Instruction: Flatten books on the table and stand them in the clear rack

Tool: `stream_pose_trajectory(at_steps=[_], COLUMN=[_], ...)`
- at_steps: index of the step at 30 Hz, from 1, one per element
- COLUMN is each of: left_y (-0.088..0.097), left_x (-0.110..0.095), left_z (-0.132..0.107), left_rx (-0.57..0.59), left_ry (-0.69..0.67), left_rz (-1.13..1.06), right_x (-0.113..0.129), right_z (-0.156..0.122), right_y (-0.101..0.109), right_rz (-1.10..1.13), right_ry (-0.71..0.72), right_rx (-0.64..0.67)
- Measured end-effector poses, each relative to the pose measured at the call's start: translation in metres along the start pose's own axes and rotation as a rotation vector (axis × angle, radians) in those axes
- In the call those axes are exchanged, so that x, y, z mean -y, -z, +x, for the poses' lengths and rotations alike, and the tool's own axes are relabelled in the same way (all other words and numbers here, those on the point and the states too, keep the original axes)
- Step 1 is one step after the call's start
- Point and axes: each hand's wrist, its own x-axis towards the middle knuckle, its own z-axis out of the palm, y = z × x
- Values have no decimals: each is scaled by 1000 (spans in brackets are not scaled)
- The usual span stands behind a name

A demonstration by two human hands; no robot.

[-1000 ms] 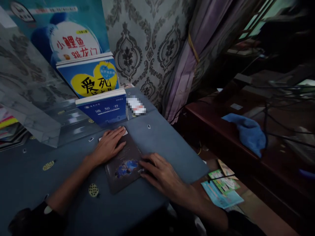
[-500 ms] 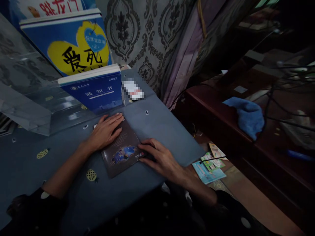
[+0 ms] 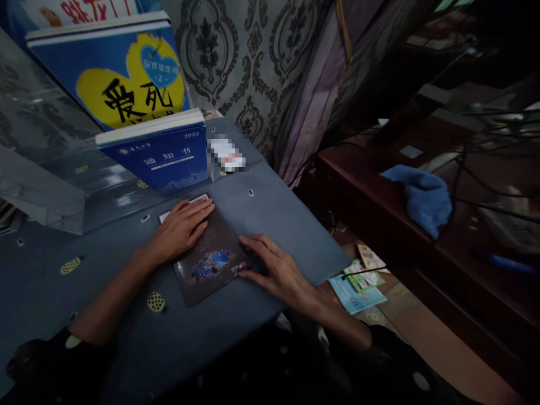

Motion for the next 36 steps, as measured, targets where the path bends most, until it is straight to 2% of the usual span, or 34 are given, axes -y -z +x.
stream_pose_trajectory(at_steps=[9, 18, 28, 36], left_y=[-1, 0, -8, -7], left_x=[-13, -39, -62, -76], left_z=[-9, -20, -33, -35], left_rx=[23, 67, 22, 69], left_ry=[-60, -128, -295, -357], left_rz=[-39, -92, -124, -94], right_x=[0, -1, -4, -5], right_z=[1, 1, 0, -1], right_y=[0, -1, -3, -3], right_rz=[17, -2, 14, 21], right_ry=[-17, -8, 25, 42], right_rx=[5, -10, -30, -2])
